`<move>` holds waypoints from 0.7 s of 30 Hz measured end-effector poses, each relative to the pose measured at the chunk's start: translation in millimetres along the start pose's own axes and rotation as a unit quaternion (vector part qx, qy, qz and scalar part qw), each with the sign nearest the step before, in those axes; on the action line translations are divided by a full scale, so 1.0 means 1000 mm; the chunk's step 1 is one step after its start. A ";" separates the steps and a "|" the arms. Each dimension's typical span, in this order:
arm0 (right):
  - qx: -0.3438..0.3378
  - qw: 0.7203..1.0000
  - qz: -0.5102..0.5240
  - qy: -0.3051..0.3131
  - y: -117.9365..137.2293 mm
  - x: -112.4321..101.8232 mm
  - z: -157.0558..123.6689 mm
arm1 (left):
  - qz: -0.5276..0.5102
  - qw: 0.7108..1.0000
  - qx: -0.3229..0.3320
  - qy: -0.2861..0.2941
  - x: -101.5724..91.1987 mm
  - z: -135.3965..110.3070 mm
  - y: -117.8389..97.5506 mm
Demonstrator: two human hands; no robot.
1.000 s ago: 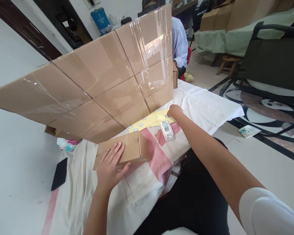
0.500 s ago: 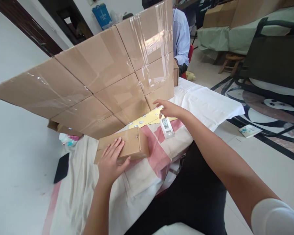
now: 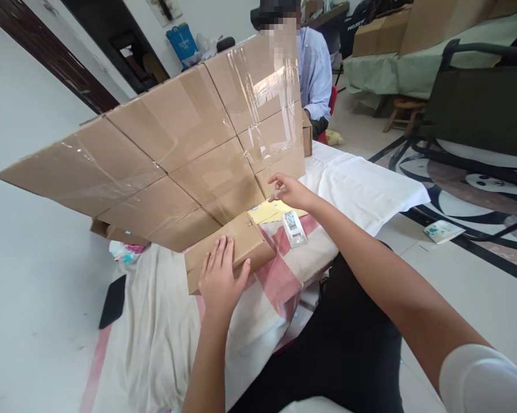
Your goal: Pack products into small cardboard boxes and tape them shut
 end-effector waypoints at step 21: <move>0.137 0.938 -0.316 -0.031 -0.031 -0.037 0.020 | 0.010 1.000 0.001 0.017 0.003 -0.002 0.001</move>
Point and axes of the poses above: each hand's wrist, its own z-axis towards the middle knuckle, its own x-axis out of the palm, y = z × x, the point moved 5 cm from there along z, towards the middle knuckle, and after that the axes turned 14 degrees about z, right-handed, at the moved point
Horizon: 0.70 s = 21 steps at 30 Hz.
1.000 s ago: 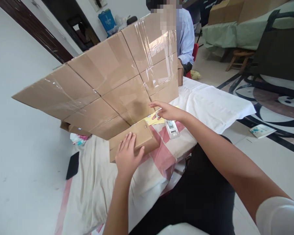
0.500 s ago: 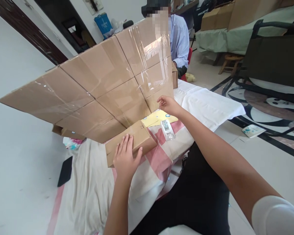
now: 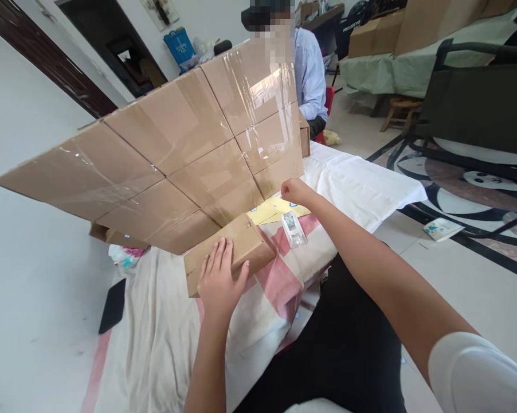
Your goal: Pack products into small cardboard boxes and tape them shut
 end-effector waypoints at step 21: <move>0.179 0.938 0.289 0.062 -0.026 0.018 -0.141 | -0.523 0.844 -0.030 -0.119 0.078 0.051 -0.135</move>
Point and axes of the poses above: each hand's wrist, its own z-axis towards the middle knuckle, its own x-axis out of the palm, y = z × x, the point moved 5 cm from there along z, towards the middle knuckle, and after that the axes turned 14 degrees about z, right-handed, at the moved point
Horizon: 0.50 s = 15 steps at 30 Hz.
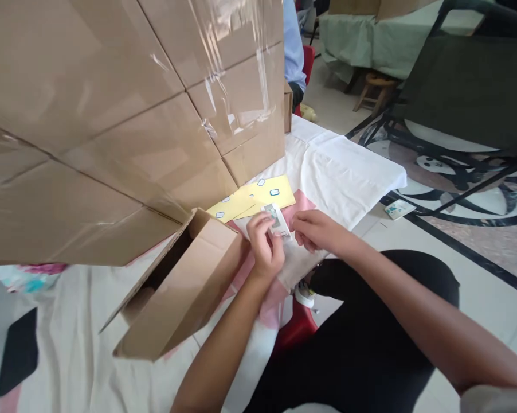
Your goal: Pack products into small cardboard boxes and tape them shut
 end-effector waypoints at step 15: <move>-0.009 1.000 -0.007 -0.022 -0.038 0.020 -0.002 | -0.113 0.943 -0.268 0.162 0.028 -0.002 0.046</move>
Point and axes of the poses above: each hand's wrist, its own z-axis towards the middle knuckle, its own x-axis out of the palm, y = z × x, the point moved 5 cm from there along z, towards the middle knuckle, and after that the axes turned 14 degrees about z, right-handed, at the moved point
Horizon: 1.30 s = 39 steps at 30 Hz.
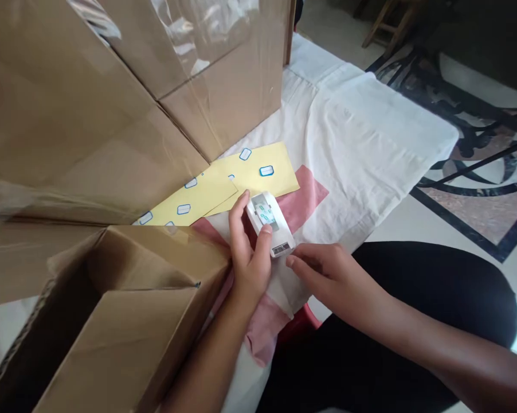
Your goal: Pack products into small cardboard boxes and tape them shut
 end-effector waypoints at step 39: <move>0.078 0.962 0.262 -0.004 -0.003 0.011 -0.015 | -0.028 0.998 0.007 0.064 -0.002 -0.004 -0.001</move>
Point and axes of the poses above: each hand's wrist, its own z-axis towards the middle knuckle, its own x-axis out of the palm, y = z × x, the point moved 5 cm from there along z, towards the middle knuckle, and after that the axes turned 14 degrees about z, right-handed, at the moved point
